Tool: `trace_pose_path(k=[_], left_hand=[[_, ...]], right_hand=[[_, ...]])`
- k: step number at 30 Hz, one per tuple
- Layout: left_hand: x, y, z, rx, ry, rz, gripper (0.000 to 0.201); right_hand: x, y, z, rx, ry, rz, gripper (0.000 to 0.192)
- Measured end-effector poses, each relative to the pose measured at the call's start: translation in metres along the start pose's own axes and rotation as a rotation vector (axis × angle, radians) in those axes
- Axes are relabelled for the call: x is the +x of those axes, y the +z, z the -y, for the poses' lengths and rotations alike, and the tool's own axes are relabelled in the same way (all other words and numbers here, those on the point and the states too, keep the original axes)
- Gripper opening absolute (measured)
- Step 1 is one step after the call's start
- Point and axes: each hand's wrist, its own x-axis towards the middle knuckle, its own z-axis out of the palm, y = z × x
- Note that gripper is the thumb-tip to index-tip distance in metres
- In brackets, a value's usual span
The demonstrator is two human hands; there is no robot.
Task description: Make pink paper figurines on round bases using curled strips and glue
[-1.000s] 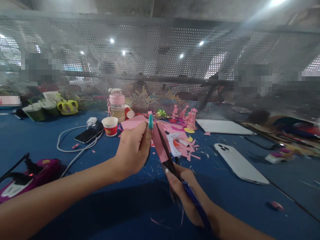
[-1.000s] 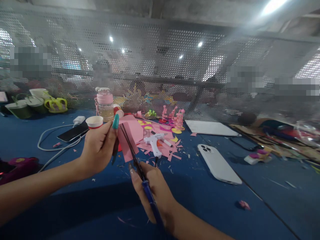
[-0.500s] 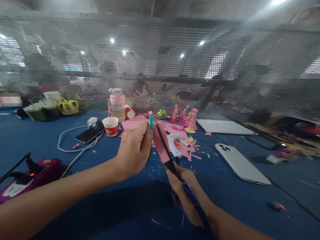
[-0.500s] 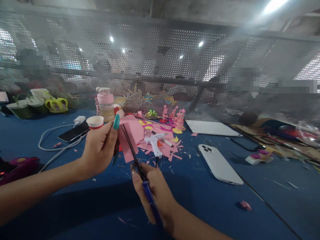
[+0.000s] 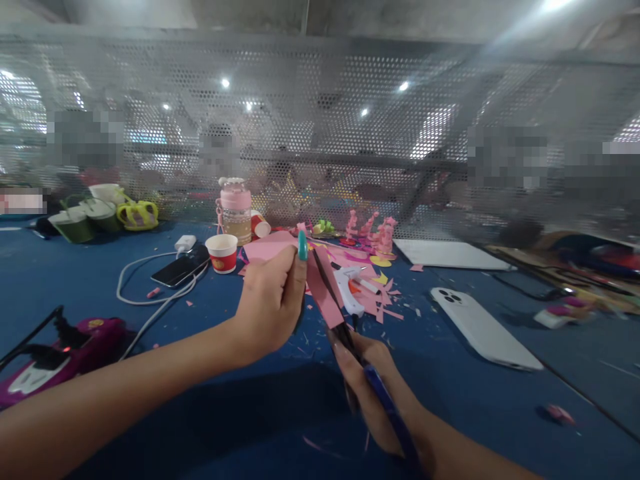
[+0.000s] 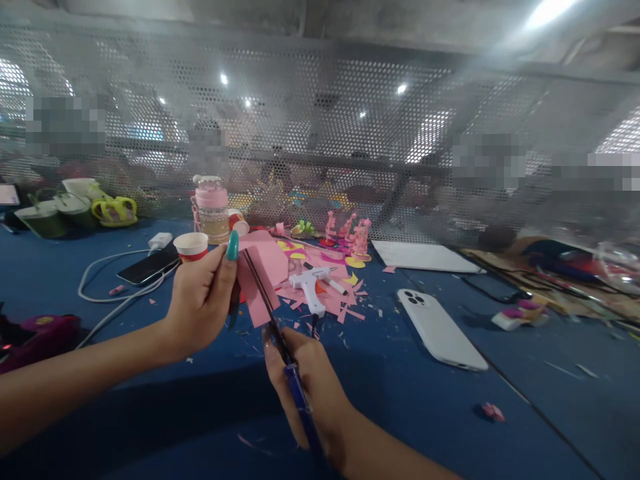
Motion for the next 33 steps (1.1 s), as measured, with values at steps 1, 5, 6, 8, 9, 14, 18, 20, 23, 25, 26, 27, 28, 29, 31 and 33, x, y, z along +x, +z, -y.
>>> trace_pose_path(k=[1,5,6,8,9,14,18,20,23,25,26,27,28,29,31,33], left_hand=[[-0.0002,-0.0001,0.0000,-0.001,-0.009,0.004,0.028],[-0.0001,-0.0010,0.0000,0.016,-0.019,0.007,0.028],[0.0000,-0.0011,0.0001,0.024,-0.011,0.005,0.029],[0.0002,-0.0012,0.0003,0.036,-0.005,0.002,0.029],[0.0003,-0.0011,0.0004,0.038,-0.008,0.003,0.029],[-0.0009,0.0004,0.0002,-0.001,-0.037,0.020,0.028],[-0.0024,0.0010,-0.0016,-0.035,-0.040,0.055,0.029],[-0.0027,0.0007,-0.0030,-0.033,-0.032,0.063,0.029],[-0.0027,0.0001,-0.0049,-0.018,0.000,0.042,0.029],[-0.0025,-0.0002,-0.0056,-0.005,0.016,0.031,0.028],[-0.0024,-0.0003,-0.0056,0.000,0.021,0.028,0.028],[-0.0023,-0.0003,-0.0054,0.002,0.024,0.027,0.028],[-0.0022,-0.0002,-0.0052,0.003,0.025,0.029,0.028],[-0.0021,-0.0002,-0.0049,0.003,0.026,0.029,0.028],[-0.0020,0.0000,-0.0044,0.002,0.028,0.029,0.029],[-0.0019,0.0003,-0.0040,0.003,0.024,0.032,0.029]], right_hand=[[0.0004,0.0001,-0.0001,0.003,-0.001,-0.002,0.035],[0.0018,0.0004,0.0001,0.006,-0.004,0.000,0.034],[0.0020,0.0006,0.0002,0.004,-0.002,0.001,0.034],[0.0021,0.0010,0.0002,-0.004,-0.004,-0.003,0.035],[0.0021,0.0012,0.0001,-0.009,-0.011,-0.002,0.035],[0.0012,0.0006,0.0001,-0.034,-0.042,-0.016,0.033],[0.0003,-0.0005,0.0009,-0.055,-0.055,-0.017,0.033],[0.0003,-0.0002,0.0013,-0.054,-0.056,-0.021,0.033],[0.0004,0.0015,0.0018,-0.018,-0.023,-0.032,0.032],[0.0004,0.0027,0.0018,0.011,0.005,-0.022,0.032],[0.0003,0.0032,0.0016,0.021,0.017,-0.018,0.032],[0.0002,0.0035,0.0015,0.028,0.029,-0.014,0.032],[0.0001,0.0038,0.0013,0.033,0.042,-0.013,0.032],[-0.0001,0.0040,0.0012,0.039,0.057,-0.008,0.032],[-0.0004,0.0046,0.0018,0.059,0.080,-0.010,0.031],[-0.0008,0.0055,0.0036,0.076,0.088,-0.014,0.033]])
